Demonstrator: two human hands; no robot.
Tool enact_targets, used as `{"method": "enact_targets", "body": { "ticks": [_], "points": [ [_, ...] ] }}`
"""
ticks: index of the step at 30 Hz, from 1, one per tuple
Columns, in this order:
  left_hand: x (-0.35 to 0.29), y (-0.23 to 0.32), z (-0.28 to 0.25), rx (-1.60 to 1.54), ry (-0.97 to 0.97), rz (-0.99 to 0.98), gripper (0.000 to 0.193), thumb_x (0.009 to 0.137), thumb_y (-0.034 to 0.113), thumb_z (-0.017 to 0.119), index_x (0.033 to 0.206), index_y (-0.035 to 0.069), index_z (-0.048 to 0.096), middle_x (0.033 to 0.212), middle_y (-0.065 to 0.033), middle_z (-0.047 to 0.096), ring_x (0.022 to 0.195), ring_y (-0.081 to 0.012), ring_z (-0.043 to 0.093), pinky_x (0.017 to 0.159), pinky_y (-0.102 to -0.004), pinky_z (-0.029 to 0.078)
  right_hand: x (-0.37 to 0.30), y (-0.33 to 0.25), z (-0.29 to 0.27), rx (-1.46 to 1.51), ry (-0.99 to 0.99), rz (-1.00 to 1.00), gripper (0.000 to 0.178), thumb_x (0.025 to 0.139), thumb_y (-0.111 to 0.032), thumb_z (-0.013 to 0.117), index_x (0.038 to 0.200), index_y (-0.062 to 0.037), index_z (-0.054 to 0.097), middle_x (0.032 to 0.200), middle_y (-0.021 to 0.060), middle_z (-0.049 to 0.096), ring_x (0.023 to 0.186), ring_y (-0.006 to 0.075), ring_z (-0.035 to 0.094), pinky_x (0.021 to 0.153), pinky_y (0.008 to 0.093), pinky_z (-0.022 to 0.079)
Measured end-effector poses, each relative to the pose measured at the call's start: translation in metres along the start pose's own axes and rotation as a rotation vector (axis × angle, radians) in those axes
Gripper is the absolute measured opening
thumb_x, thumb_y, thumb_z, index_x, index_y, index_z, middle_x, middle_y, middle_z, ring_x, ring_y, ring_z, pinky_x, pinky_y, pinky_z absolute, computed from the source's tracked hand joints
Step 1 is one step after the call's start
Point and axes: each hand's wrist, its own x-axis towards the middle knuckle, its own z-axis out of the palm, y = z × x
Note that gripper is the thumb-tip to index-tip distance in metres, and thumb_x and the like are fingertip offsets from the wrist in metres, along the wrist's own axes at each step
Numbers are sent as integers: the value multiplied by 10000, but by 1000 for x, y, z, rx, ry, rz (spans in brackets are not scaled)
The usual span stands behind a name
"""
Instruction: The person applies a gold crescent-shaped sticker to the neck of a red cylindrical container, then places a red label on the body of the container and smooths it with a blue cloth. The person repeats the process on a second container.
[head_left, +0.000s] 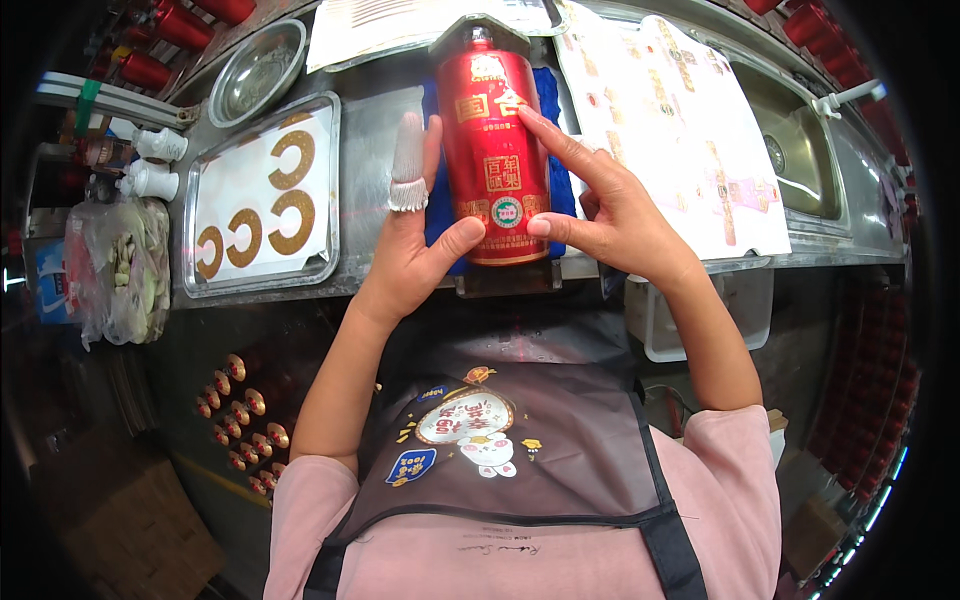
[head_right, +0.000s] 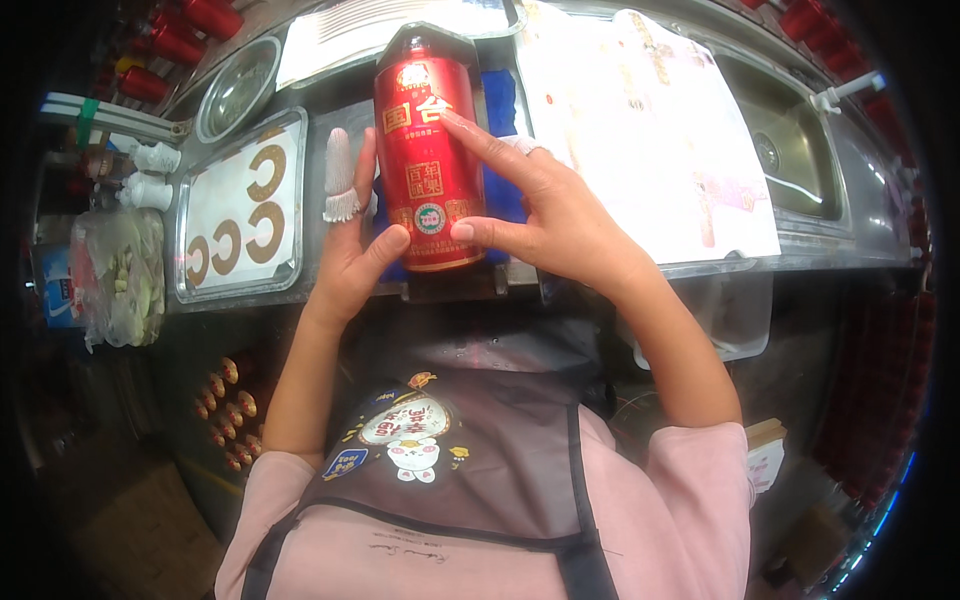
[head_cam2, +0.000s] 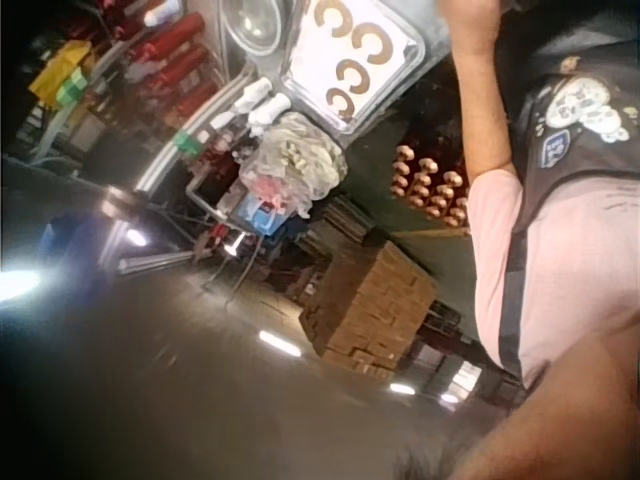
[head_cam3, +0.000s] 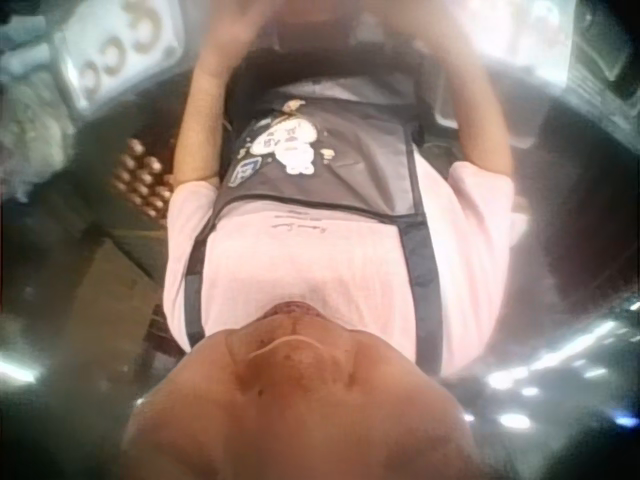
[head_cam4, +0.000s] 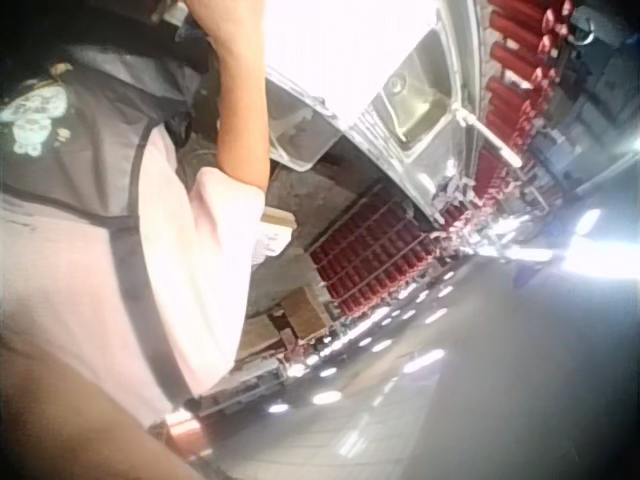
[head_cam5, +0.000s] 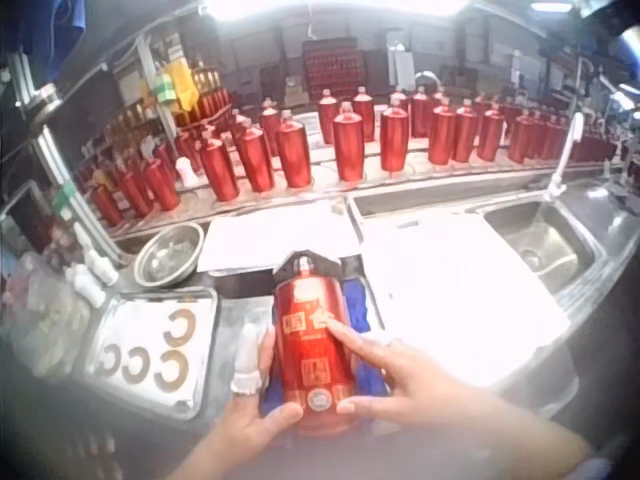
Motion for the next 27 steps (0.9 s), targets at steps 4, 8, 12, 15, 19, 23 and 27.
{"method": "enact_targets", "body": {
  "ticks": [4,8,12,15,19,23,27],
  "points": [
    [-3,3,0,67,5,-28,974,949,360,726,1646,38,126,1720,-180,99,1583,-298,129,1260,-431,151,9,6,-14,389,136,244,676,941,-379,712,1554,-216,480,1249,126,685,652,89,537,639,247,505],
    [-9,7,6,-79,3,-125,1067,899,413,772,1621,-36,127,1676,-256,184,1565,-336,186,1258,-432,141,26,20,-50,981,770,789,500,1029,-425,531,1320,-37,654,1045,110,693,693,113,617,589,253,516],
    [-12,6,9,-49,-21,-130,1087,881,380,793,1606,-68,119,1665,-268,201,1561,-360,194,1260,-442,133,6,20,-32,876,555,523,453,910,-169,729,1313,-13,590,1030,108,669,754,142,644,668,266,552],
    [-12,6,9,-84,-26,-142,1088,878,352,799,1613,-55,107,1667,-278,179,1564,-378,176,1259,-464,128,-22,-7,5,416,505,130,508,824,33,729,1300,-19,560,1029,117,666,844,207,679,742,330,566],
    [-12,8,11,-83,7,-109,1111,875,339,803,1619,-44,72,1672,-285,154,1574,-370,148,1261,-465,119,11,-58,3,-146,122,-364,313,751,29,751,1048,-38,678,873,163,658,833,353,657,740,403,540],
    [-14,5,14,-114,31,-121,1118,870,326,810,1631,-15,65,1686,-275,88,1575,-369,143,1262,-459,104,105,-62,-29,-339,344,-405,356,791,19,791,1131,-38,701,951,143,731,793,268,701,741,340,551],
    [-18,0,15,96,17,-75,1130,868,335,805,1631,-10,47,1691,-254,77,1568,-373,153,1261,-462,122,111,-56,-34,-241,141,-510,336,798,27,783,1118,-44,710,947,137,732,824,265,728,737,364,570]
  ]
}}
